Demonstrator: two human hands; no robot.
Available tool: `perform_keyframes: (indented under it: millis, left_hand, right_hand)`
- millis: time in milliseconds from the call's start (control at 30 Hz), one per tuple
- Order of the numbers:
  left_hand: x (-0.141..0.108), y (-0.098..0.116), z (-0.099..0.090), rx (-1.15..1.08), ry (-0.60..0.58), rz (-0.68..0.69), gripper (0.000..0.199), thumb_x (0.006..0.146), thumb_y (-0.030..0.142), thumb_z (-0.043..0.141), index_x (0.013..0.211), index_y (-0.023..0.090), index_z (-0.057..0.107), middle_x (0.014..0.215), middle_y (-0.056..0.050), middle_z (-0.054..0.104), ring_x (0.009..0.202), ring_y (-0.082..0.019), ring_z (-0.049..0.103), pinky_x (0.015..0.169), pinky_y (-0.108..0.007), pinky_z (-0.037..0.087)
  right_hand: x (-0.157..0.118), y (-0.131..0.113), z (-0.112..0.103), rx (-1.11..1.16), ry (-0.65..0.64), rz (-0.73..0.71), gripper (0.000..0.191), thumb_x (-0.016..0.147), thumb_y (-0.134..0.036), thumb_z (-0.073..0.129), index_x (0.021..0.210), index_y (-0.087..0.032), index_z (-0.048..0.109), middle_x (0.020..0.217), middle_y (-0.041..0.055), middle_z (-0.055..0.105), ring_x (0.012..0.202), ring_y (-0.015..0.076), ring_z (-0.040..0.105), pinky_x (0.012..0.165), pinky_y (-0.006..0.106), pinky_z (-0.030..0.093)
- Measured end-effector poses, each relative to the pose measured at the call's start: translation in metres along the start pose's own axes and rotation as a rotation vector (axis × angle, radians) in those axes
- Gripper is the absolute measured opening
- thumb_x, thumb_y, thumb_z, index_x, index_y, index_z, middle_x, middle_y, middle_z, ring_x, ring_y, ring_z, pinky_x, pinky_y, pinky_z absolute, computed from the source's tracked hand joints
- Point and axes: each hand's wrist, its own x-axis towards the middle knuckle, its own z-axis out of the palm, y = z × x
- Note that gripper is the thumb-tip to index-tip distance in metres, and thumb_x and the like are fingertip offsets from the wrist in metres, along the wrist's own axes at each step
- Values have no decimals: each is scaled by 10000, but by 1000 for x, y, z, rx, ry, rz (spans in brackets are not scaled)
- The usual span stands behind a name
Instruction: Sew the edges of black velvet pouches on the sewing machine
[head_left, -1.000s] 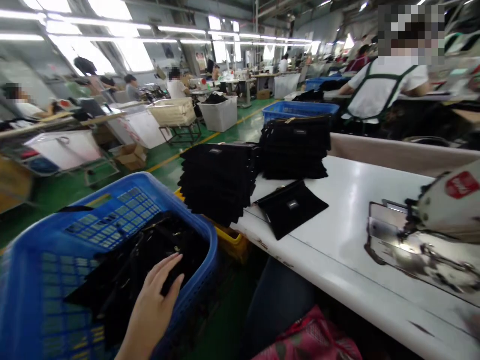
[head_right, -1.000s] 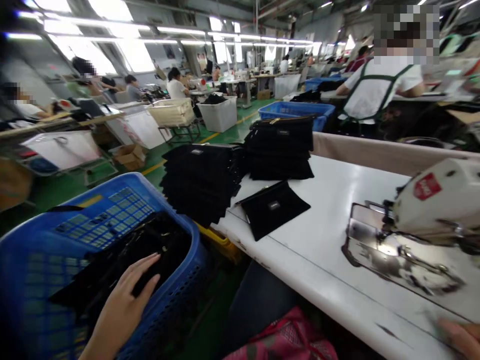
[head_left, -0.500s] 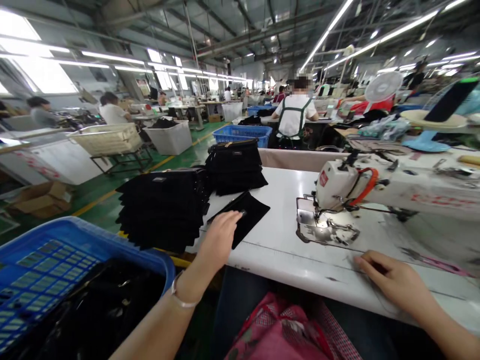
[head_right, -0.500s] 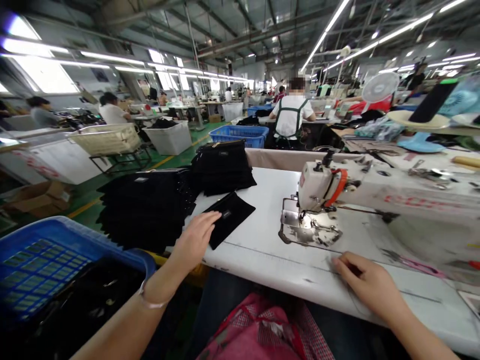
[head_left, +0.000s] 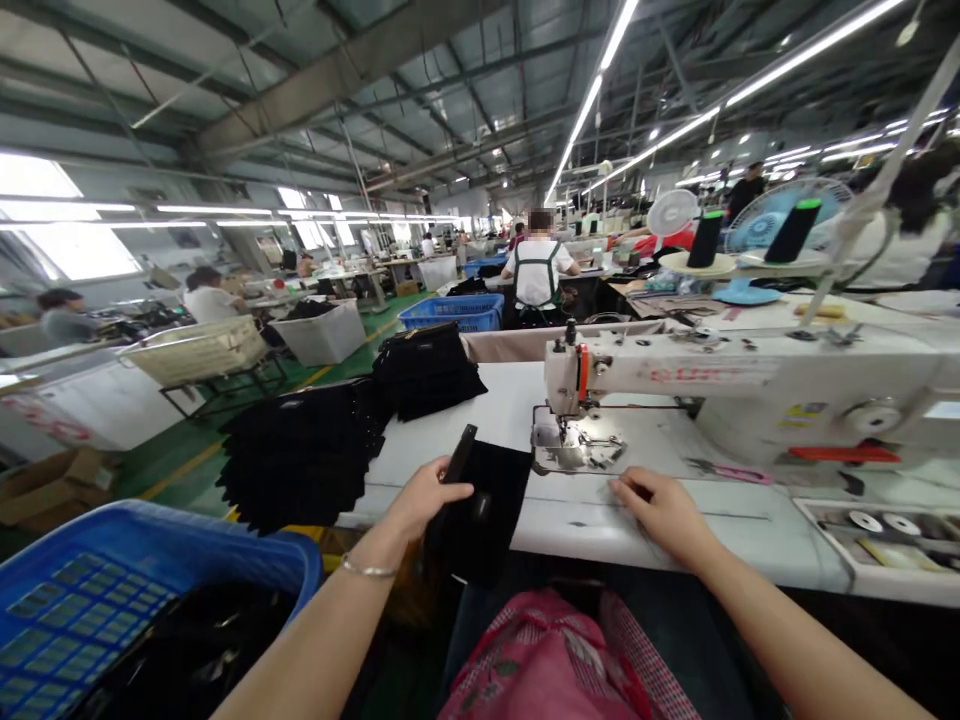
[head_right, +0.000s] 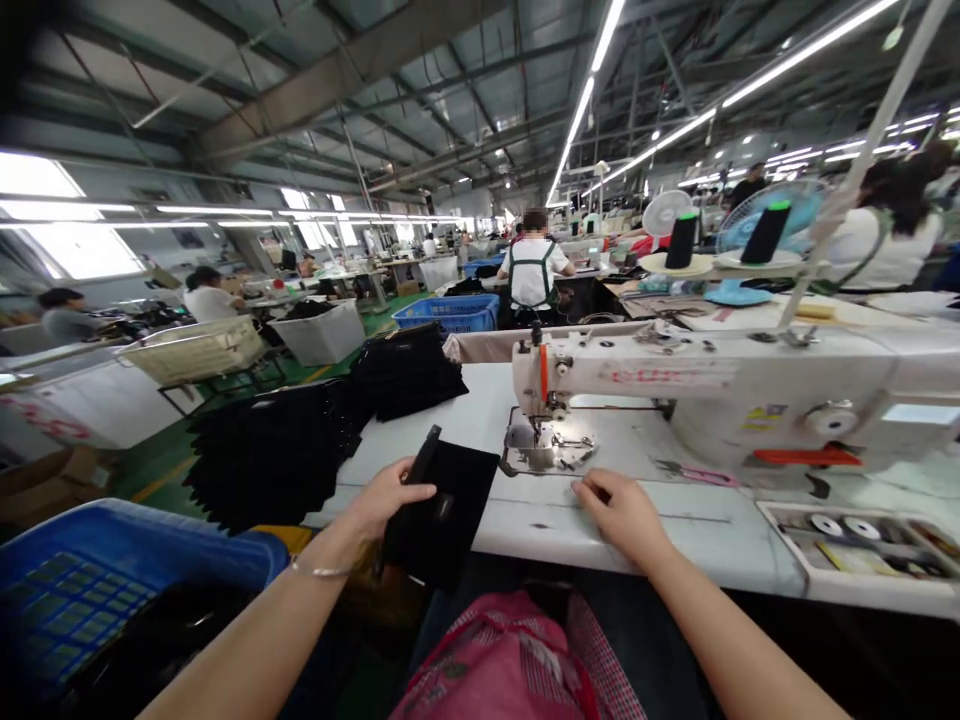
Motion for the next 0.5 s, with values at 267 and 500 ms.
perform_keyframes:
  millis: [267, 500]
  left_hand:
    - [-70, 46, 75, -321, -108, 121, 494, 763, 329, 780, 1201, 177, 610, 1187, -90, 683, 1082, -252, 640, 937, -337, 498]
    - [-77, 64, 98, -341, 88, 182, 304, 762, 301, 788, 1030, 174, 721, 1005, -40, 716, 964, -183, 646, 887, -256, 499]
  right_hand:
    - [-42, -62, 28, 415, 54, 120, 377, 864, -537, 611, 1003, -189, 649, 894, 44, 670, 792, 185, 603, 680, 288, 483]
    - [-81, -84, -16, 588, 93, 187, 236, 803, -420, 722, 913, -220, 661, 816, 3, 631, 734, 153, 552, 611, 249, 439]
